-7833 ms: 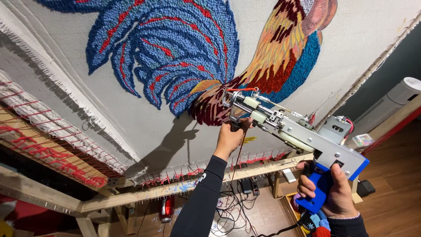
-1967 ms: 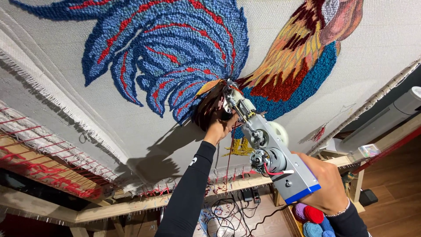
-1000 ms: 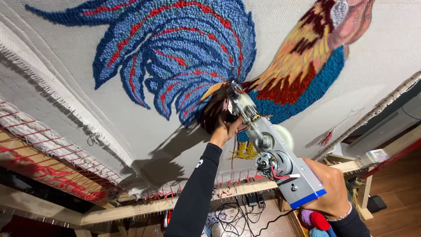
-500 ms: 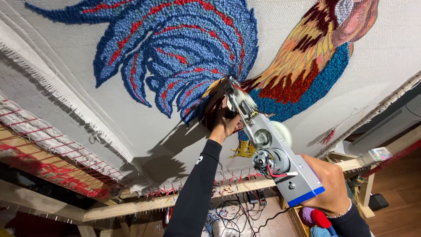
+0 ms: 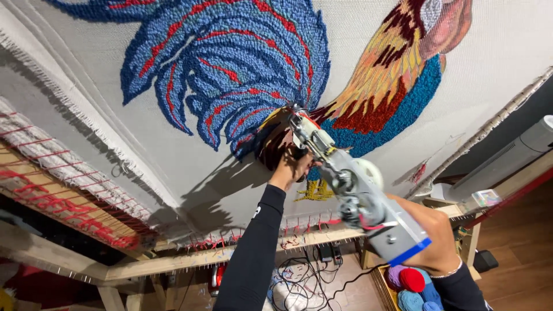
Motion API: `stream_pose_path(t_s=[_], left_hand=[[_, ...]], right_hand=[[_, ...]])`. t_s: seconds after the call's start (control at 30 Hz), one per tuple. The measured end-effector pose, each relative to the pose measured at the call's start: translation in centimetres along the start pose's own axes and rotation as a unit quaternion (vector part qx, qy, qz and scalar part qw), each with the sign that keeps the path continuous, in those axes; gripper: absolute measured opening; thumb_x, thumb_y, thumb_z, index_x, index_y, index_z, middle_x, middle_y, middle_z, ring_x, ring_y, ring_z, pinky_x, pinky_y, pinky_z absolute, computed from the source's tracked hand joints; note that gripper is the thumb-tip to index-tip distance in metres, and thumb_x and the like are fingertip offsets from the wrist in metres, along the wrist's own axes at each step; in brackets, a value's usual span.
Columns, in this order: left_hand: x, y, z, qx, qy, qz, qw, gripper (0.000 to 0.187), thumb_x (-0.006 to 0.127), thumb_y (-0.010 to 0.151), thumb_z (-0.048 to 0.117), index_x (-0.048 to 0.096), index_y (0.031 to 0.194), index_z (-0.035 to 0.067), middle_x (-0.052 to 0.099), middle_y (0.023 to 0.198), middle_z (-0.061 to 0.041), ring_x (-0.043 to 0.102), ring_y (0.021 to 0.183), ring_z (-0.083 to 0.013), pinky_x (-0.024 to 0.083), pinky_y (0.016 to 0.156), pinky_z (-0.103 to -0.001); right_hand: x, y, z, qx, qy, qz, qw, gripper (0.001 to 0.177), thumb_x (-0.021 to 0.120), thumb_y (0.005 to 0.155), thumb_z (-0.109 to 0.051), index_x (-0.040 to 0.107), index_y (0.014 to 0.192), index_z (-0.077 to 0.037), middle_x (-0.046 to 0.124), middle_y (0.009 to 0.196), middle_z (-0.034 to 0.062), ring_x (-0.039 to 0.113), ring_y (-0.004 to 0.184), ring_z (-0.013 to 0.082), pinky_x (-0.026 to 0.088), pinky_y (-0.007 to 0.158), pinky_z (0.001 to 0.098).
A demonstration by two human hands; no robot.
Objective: The person threads red yarn into a tufting gun and uses it to fill in the tail feathers of a rooster design on a canvas frame. After tufting, the person pulls out loose yarn strands by hand.
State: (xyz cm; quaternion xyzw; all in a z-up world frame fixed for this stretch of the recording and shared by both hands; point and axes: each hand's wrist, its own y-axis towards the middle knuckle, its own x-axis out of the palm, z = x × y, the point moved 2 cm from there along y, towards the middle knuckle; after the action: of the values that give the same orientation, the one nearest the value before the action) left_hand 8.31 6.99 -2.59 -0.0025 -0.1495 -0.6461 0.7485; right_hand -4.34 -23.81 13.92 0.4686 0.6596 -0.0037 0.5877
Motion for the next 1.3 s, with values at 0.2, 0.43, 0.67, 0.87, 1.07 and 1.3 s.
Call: stream_pose_path(t_s=[0.2,0.43,0.67,0.87,1.07,1.3], left_hand=[[4.4,-3.5,1.6,0.055,-0.002,-0.072,0.996,0.022,0.061,0.097,0.019,0.071,0.091,0.000,0.075,0.082,-0.004,0.057,0.059,-0.0095,0.048,0.052,-0.029],[7.3,-3.8,3.8,0.101,0.049,-0.050,0.992,0.030,0.071,0.103,0.024,0.070,0.087,-0.001,0.071,0.074,-0.005,0.057,0.060,-0.0100,0.044,0.057,-0.029],[8.1,-4.6,5.4,0.122,-0.008,-0.080,0.989,0.013,0.071,0.095,0.013,0.072,0.095,0.000,0.075,0.088,-0.005,0.068,0.072,-0.0111,0.055,0.067,-0.029],[5.9,-7.3,10.5,0.122,0.047,-0.195,0.972,0.042,0.071,0.085,0.006,0.063,0.127,0.006,0.070,0.107,0.004,0.065,0.100,-0.0034,0.051,0.090,-0.021],[2.2,-5.3,12.6,0.285,0.117,0.155,0.939,0.029,0.085,0.087,0.016,0.071,0.108,0.002,0.073,0.093,-0.002,0.067,0.084,-0.0121,0.056,0.077,-0.029],[3.7,-4.6,14.2,0.316,0.260,0.314,0.856,0.022,0.081,0.088,0.019,0.072,0.096,0.000,0.076,0.090,-0.011,0.075,0.080,-0.0215,0.058,0.073,-0.032]], right_hand=[[0.9,-7.1,8.7,-0.072,0.117,0.059,0.989,0.089,0.092,0.052,-0.046,0.064,0.125,-0.002,0.076,0.097,0.0098,0.077,0.081,0.0197,0.059,0.075,0.0296],[5.9,-18.6,21.8,0.003,0.044,0.047,0.998,0.081,0.086,0.059,-0.041,0.063,0.127,-0.003,0.069,0.114,0.0125,0.066,0.101,0.0278,0.053,0.090,0.0374],[6.8,-22.1,24.3,0.060,0.035,0.056,0.996,0.035,0.064,0.088,-0.025,0.069,0.119,-0.009,0.071,0.110,0.0081,0.067,0.101,0.0276,0.052,0.089,0.0402],[6.3,-21.5,22.5,0.031,-0.002,0.101,0.994,0.049,0.046,0.101,-0.049,0.070,0.116,-0.009,0.069,0.102,0.0093,0.065,0.096,0.0257,0.049,0.092,0.0393],[4.6,-17.9,16.7,0.069,0.240,0.136,0.959,0.075,0.042,0.101,-0.071,0.068,0.115,-0.002,0.068,0.097,0.0104,0.063,0.092,0.0233,0.050,0.083,0.0361],[5.0,-18.8,17.1,0.087,0.140,0.159,0.973,0.082,0.038,0.103,-0.076,0.068,0.114,-0.001,0.069,0.104,0.0084,0.064,0.098,0.0222,0.049,0.094,0.0375]])
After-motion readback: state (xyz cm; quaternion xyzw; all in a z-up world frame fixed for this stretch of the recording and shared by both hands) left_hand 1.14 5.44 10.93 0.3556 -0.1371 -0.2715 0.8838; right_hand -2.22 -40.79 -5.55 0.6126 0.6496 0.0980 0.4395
